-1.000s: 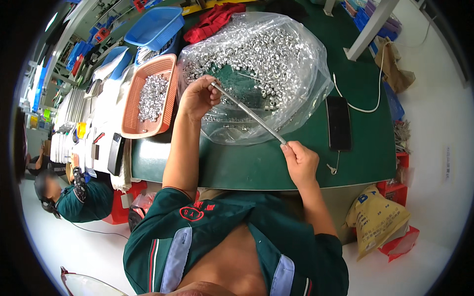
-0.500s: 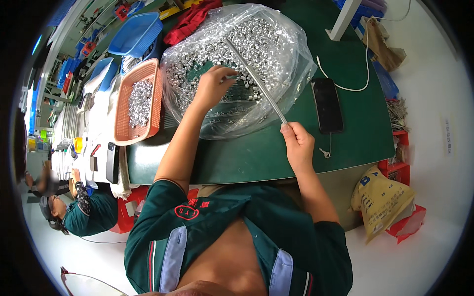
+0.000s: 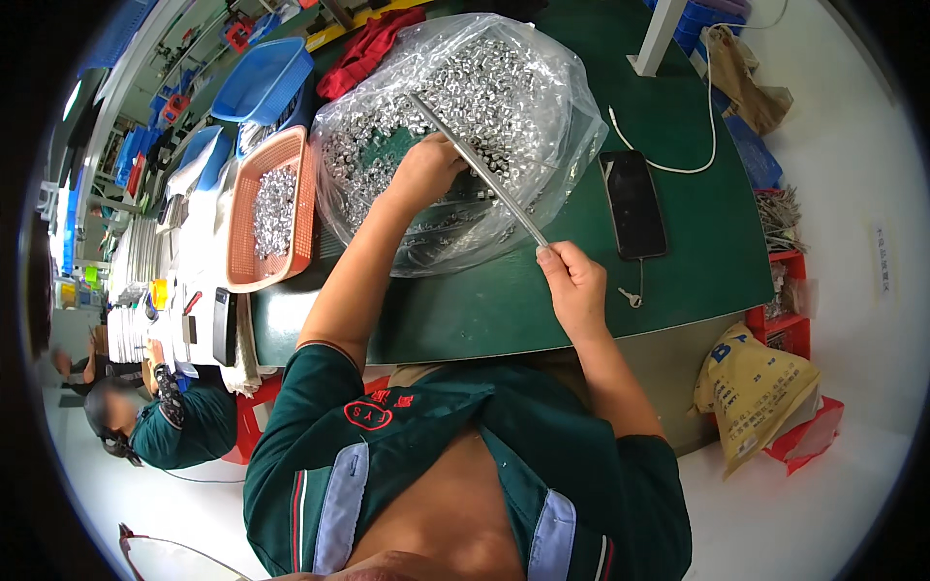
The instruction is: The person uses a long metal rod to pick up small silver cylindrical components from a large plastic bag and threads them onto the rod. The person repeats this action continuously, accumulating a stack of components on the rod. Another person is visible in the background working at a separate station.
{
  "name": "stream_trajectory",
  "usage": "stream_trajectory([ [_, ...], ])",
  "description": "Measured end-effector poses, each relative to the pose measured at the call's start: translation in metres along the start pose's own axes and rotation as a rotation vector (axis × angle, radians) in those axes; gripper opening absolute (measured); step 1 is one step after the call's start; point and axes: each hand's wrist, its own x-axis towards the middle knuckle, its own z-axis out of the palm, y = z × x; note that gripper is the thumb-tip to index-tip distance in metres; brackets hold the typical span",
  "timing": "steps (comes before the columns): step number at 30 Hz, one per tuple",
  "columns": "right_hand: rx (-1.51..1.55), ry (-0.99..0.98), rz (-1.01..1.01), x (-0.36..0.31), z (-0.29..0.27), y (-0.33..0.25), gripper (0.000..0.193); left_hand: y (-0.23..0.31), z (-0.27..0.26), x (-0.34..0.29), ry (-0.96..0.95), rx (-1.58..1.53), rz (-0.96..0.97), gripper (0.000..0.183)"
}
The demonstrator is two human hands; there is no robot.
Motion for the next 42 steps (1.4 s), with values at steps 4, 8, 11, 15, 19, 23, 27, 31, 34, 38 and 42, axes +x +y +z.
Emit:
stream_trajectory([
  [4, 0.01, 0.007, -0.015, 0.0, 0.0, 0.003, 0.018, -0.001, 0.002, 0.0, -0.012, 0.083, 0.045, 0.02],
  [8, -0.001, -0.004, 0.009, 0.0, -0.001, 0.001, 0.018, 0.001, 0.005, 0.003, -0.027, 0.111, 0.009, 0.016],
  [11, 0.001, -0.011, 0.019, 0.0, -0.001, -0.001, 0.019, 0.002, 0.006, 0.003, -0.005, 0.083, 0.031, 0.014],
  [15, 0.015, -0.006, 0.003, 0.0, 0.0, 0.003, 0.019, -0.002, 0.007, 0.005, -0.017, 0.073, 0.097, 0.013],
  [19, -0.009, -0.016, 0.008, 0.001, -0.001, 0.0, 0.019, -0.004, 0.01, 0.003, -0.059, 0.141, 0.075, 0.015],
  [23, -0.026, -0.006, 0.005, 0.0, 0.0, -0.002, 0.019, -0.001, 0.006, 0.001, -0.013, 0.175, 0.135, 0.016],
  [27, -0.032, -0.005, -0.006, 0.0, 0.001, 0.001, 0.019, 0.0, 0.008, 0.0, -0.031, 0.173, 0.116, 0.016],
  [31, -0.038, -0.005, -0.007, 0.0, 0.0, 0.002, 0.019, -0.001, 0.01, 0.002, -0.044, 0.162, 0.101, 0.014],
  [34, -0.03, 0.0, -0.011, 0.0, 0.001, 0.001, 0.019, -0.005, 0.015, 0.003, -0.034, 0.138, 0.118, 0.013],
  [38, -0.048, -0.002, -0.001, 0.0, 0.001, 0.002, 0.018, -0.005, 0.013, -0.002, 0.111, -0.254, -0.126, 0.01],
  [42, -0.067, 0.003, 0.003, 0.001, 0.003, -0.002, 0.017, -0.014, -0.006, -0.009, 0.256, -1.605, -0.62, 0.011],
])
